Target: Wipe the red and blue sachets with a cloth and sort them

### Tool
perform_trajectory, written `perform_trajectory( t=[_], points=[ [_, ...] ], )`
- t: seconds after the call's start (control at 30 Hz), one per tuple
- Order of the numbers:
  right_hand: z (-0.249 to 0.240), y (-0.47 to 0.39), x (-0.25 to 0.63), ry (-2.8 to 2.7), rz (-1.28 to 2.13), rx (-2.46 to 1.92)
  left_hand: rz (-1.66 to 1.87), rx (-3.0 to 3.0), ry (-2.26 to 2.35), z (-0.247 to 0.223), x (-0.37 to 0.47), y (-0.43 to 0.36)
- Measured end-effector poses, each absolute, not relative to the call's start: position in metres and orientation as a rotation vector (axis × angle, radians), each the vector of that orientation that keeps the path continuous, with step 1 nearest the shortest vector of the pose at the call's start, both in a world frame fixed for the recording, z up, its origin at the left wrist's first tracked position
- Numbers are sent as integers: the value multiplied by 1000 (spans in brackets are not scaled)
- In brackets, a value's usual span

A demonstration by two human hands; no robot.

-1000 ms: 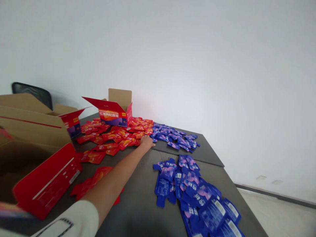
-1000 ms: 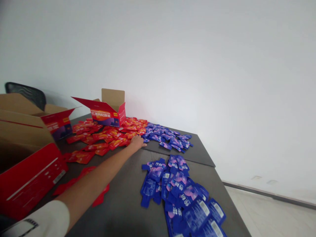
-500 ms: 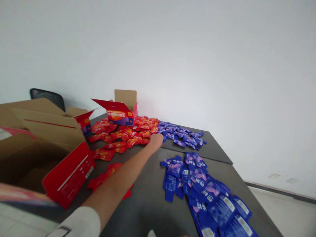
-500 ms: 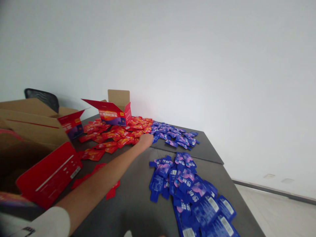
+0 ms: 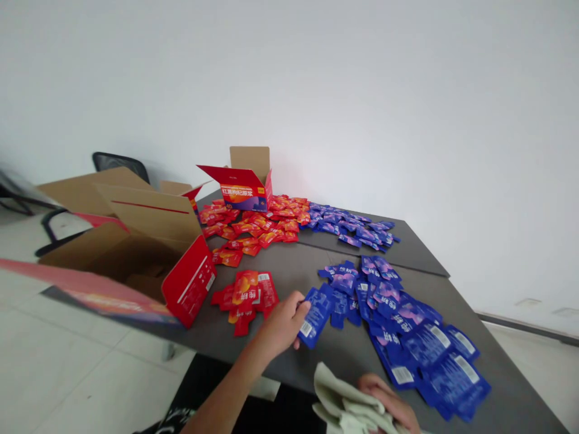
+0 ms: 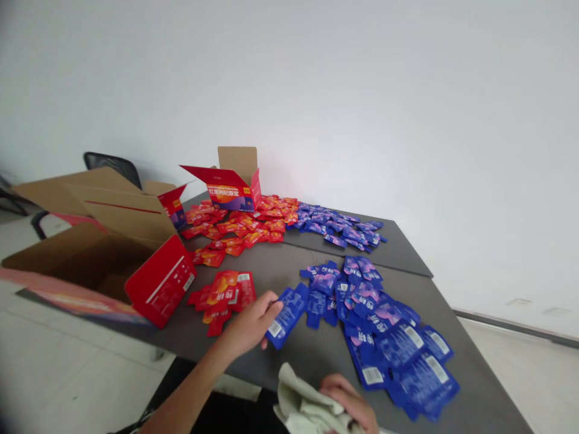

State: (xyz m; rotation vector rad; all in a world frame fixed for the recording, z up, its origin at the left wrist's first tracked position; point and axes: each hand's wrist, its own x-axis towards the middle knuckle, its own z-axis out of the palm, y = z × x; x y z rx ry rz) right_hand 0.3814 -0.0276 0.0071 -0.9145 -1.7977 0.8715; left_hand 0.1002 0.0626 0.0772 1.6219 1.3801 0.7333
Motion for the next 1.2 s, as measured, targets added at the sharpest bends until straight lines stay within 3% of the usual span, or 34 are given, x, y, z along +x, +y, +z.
perform_trajectory(
  t=[0.2, 0.47, 0.73, 0.97, 1.2],
  points=[
    [13, -40, 373, -1736, 835, -1080, 723, 1528, 1481, 38, 69, 30],
    [3, -45, 373, -1621, 773, -1209, 807, 2041, 1604, 27, 65, 2],
    [26, -29, 338, -1431, 691, -1367, 826, 2516, 1343, 26, 66, -40],
    [68, -7, 288, -2025, 536, -1012, 816, 2617, 1209, -2, 64, -40],
    [51, 45, 271, -2434, 401, -1018, 867, 2603, 1202, -21, 53, -42]
  ],
)
